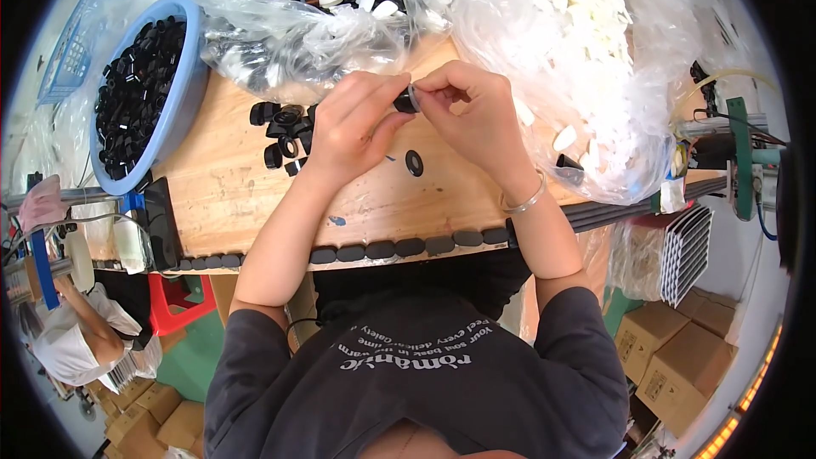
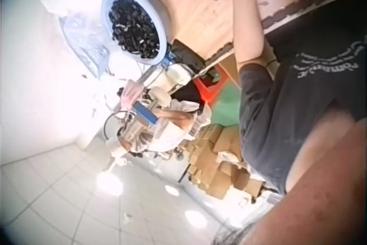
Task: The person is manually assembling small white plastic components into black circular plastic housings at a factory workbench.
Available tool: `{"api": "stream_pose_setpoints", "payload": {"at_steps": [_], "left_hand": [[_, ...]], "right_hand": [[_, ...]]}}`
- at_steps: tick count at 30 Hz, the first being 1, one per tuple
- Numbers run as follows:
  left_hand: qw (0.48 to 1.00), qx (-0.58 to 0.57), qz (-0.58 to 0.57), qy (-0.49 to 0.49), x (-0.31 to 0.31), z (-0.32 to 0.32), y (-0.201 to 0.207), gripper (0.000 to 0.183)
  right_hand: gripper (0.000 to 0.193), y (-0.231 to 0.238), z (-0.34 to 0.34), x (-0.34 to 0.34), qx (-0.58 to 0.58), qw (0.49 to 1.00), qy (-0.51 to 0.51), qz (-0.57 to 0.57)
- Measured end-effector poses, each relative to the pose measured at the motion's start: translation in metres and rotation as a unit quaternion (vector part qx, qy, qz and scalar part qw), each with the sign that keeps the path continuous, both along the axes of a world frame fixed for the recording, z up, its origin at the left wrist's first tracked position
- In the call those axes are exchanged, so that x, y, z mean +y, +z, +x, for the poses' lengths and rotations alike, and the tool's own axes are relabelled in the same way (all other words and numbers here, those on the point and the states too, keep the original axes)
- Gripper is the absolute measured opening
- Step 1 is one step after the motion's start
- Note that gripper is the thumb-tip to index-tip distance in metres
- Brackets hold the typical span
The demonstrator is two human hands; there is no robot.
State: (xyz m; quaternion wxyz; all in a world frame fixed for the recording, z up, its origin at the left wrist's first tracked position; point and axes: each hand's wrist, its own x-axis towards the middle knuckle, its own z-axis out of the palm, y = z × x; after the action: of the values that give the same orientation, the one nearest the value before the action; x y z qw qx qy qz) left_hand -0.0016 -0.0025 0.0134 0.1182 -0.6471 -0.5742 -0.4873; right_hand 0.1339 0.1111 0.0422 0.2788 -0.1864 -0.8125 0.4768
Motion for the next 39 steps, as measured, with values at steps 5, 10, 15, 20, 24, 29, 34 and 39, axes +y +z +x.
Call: {"api": "stream_pose_setpoints", "payload": {"at_steps": [5,10,15,20,24,29,34,39], "left_hand": [[0.997,-0.069,-0.02,-0.008,0.0,0.003,0.005,0.046],[0.991,-0.101,-0.062,-0.063,-0.004,-0.001,0.004,0.044],[0.993,-0.083,-0.058,-0.055,-0.004,0.007,0.005,0.046],[0.997,-0.037,-0.041,-0.062,-0.002,0.006,0.0,0.049],[0.993,-0.07,-0.067,-0.067,-0.001,0.004,0.007,0.048],[0.992,-0.086,-0.095,-0.012,0.0,0.001,0.003,0.043],[0.904,-0.41,-0.117,-0.019,-0.003,-0.007,-0.004,0.026],[0.855,-0.486,-0.175,-0.046,-0.005,-0.008,-0.004,0.01]], "right_hand": [[0.018,-0.012,0.0,0.013,0.045,0.973,0.077,-0.214],[0.03,-0.006,0.004,0.02,-0.073,0.887,0.185,-0.417],[0.032,-0.02,0.002,0.026,-0.058,0.858,0.214,-0.463],[0.036,-0.025,0.002,0.029,-0.056,0.85,0.223,-0.473],[0.04,-0.013,0.002,0.028,-0.049,0.874,0.196,-0.441],[0.036,-0.021,-0.001,0.013,-0.02,0.953,0.163,-0.253],[0.023,-0.016,-0.003,0.019,0.035,0.936,0.104,-0.335],[0.018,-0.028,-0.003,0.015,0.051,0.934,0.089,-0.342]]}}
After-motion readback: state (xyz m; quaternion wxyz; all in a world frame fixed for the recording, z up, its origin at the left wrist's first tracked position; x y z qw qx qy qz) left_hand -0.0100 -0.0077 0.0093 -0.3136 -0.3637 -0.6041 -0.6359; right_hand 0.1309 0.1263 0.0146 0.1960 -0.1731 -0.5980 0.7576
